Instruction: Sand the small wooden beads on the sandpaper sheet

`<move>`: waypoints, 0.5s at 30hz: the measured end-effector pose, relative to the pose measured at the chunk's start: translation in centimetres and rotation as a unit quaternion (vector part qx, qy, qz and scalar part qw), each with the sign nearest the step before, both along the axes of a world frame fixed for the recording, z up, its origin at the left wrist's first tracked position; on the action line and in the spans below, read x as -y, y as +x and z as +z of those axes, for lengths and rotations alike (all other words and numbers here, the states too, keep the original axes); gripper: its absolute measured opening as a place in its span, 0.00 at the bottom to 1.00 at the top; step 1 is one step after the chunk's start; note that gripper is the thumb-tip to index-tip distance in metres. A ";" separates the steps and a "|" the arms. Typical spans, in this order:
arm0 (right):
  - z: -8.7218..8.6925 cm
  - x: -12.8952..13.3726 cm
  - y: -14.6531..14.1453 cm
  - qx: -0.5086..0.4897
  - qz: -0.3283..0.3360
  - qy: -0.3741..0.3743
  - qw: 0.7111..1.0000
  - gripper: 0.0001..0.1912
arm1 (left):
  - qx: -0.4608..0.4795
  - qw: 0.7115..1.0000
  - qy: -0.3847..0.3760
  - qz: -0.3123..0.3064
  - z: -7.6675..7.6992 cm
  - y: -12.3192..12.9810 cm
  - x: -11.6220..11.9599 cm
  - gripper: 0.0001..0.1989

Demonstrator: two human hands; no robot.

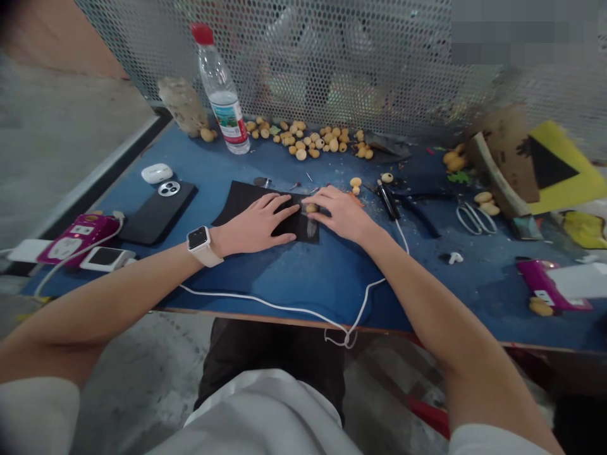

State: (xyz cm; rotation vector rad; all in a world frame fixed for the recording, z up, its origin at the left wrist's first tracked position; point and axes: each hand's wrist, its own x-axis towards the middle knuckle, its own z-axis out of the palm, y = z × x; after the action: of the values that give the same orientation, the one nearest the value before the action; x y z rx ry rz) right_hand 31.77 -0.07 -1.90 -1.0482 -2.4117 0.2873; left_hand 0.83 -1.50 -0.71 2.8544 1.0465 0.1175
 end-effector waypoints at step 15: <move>0.9 -0.1 0.4 0.055 0.005 -0.063 0.997 0.19 | 0.003 1.000 -0.014 0.005 0.2 0.1 0.0 0.43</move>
State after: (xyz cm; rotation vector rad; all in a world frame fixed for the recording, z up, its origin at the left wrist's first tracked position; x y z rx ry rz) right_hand 32.17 0.06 -0.98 -1.1337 -2.5252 0.3992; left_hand 0.96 -1.51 -0.55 2.8233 1.0532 0.1116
